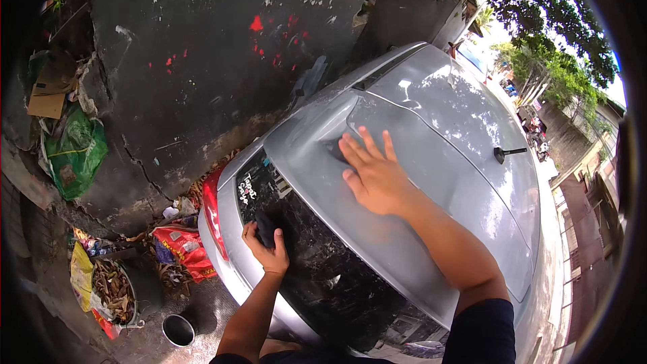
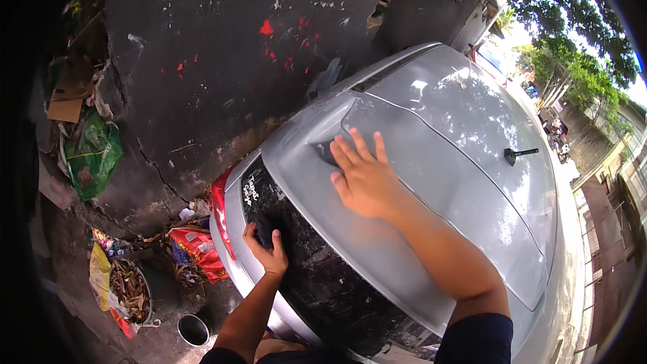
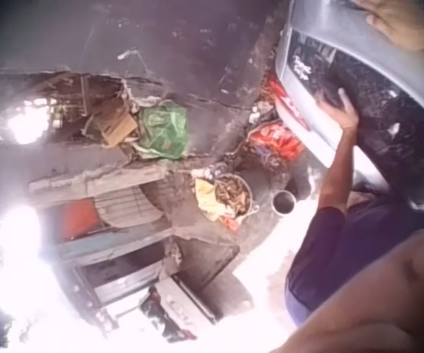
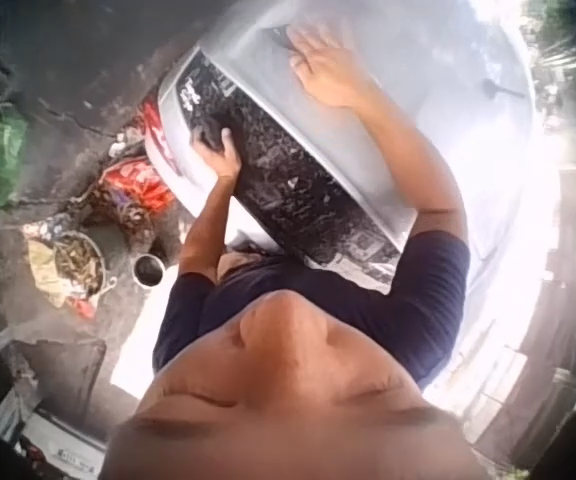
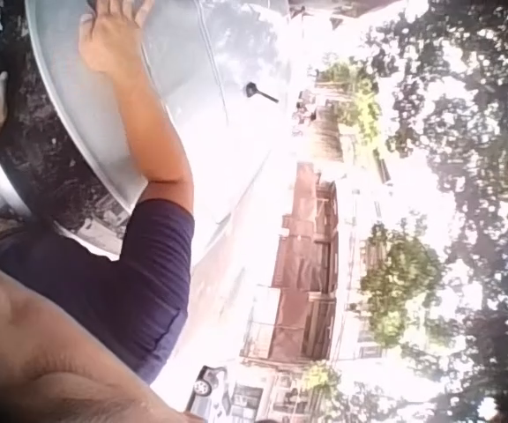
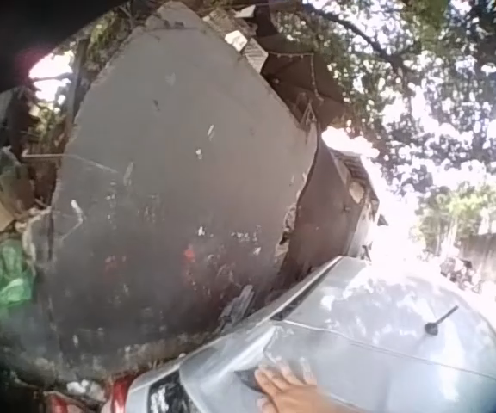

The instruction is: The person is using a sanding block and a cloth to sand and clean the surface of a silver car's rear spoiler and trunk area.

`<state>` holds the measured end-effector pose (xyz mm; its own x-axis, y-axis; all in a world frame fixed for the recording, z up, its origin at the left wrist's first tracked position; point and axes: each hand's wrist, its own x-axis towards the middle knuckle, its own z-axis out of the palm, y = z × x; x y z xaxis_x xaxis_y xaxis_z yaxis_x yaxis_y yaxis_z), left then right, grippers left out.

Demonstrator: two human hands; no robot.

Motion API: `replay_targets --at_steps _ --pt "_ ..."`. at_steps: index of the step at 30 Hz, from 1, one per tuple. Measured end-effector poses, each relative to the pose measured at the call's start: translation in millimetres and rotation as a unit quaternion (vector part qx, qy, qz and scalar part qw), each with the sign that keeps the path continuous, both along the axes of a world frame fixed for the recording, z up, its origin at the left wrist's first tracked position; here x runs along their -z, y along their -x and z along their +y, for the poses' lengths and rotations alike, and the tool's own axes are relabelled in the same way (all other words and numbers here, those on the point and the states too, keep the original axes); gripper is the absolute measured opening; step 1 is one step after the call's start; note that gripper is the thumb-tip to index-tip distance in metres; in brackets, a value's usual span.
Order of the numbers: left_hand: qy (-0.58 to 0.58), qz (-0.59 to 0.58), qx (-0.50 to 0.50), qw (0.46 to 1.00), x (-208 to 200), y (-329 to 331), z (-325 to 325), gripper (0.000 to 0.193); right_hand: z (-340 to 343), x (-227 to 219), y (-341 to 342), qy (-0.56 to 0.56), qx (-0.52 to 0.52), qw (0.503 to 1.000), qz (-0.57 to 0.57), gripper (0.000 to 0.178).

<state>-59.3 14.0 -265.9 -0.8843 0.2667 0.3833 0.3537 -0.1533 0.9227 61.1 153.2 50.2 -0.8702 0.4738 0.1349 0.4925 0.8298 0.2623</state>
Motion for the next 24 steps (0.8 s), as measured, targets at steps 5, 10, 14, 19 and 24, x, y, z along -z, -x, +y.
replay_targets --at_steps 5,10,14,19,24 --pt "0.003 0.000 -0.006 1.000 11 10 -10 0.061 -30 -1 -7 0.053 -0.018 0.996 -0.066 0.066" --pt "-0.010 -0.008 0.010 1.000 2 -2 -2 0.061 10 -13 -3 0.053 -0.001 0.997 -0.063 0.068" --pt "0.006 -0.005 -0.007 1.000 13 10 -10 0.060 -48 -2 -19 0.060 -0.056 0.995 -0.064 0.068" --pt "-0.007 -0.009 0.004 1.000 -1 2 2 0.062 -6 -24 -15 0.040 -0.023 0.997 -0.067 0.068" --pt "0.010 0.007 -0.005 1.000 10 7 -4 0.060 -29 -23 -36 0.128 -0.056 0.989 -0.039 0.064"
